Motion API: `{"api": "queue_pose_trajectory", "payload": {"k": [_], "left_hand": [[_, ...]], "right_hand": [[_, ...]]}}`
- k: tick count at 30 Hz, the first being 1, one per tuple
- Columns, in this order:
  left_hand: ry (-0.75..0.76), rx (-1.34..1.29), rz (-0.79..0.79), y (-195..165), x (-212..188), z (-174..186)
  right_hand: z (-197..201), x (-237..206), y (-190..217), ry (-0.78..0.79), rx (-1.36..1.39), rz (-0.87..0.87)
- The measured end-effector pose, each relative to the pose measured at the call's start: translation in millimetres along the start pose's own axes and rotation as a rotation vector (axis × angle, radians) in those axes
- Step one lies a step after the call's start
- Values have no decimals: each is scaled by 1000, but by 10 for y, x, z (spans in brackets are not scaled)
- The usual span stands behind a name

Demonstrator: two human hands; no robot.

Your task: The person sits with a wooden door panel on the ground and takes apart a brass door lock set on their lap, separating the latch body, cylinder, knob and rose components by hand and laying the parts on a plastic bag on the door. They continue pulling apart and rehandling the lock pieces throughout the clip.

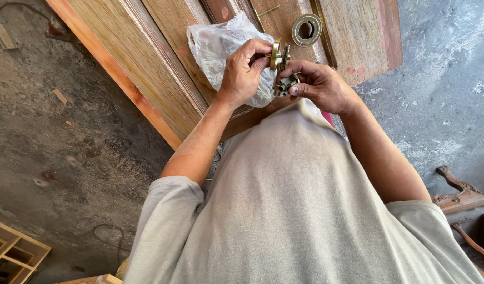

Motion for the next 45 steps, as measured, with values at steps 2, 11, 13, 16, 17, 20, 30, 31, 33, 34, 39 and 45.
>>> {"api": "queue_pose_trajectory", "payload": {"k": [2, 11, 13, 16, 17, 20, 30, 31, 33, 34, 39, 45], "left_hand": [[-41, 17, 7, 4, -5, 13], [26, -28, -27, -1, -46, -19], [51, -240, 61, 43, -55, -34], [32, -641, 276, 118, -78, -49], [17, -788, 361, 138, -91, -59], [44, -879, 345, 128, -96, -55], [-49, -907, 325, 88, -60, 127], [-60, -897, 308, 81, -45, 158], [-60, -784, 302, 81, -2, 180], [-54, -679, 310, 87, 27, 174], [65, 385, 95, -25, 185, 52], [-19, 391, -120, -196, 146, 14]], "right_hand": [[-30, -1, 19, 79, 48, 24], [-91, -5, -70, 93, 95, -94], [-90, -20, -86, 85, 112, -72], [-96, -62, -98, 83, 72, -49], [-95, -78, -96, 82, 47, -43], [-96, -125, -83, 133, 75, -13], [9, -207, -132, 155, 59, 13], [12, -209, -132, 158, 56, 13], [13, -210, -133, 150, 50, 0], [12, -209, -135, 144, 46, -15], [-9, -221, -99, 143, 35, 12], [20, -289, -97, 156, 3, 82]]}}
Point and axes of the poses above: each hand's wrist, its own x-axis towards the middle knuckle, its own z-axis out of the back of the hand, y = z × x, the point moved 4 cm from there along x, towards the middle knuckle, and after that the axes turned 10 degrees about -z, right-handed, at the moved point
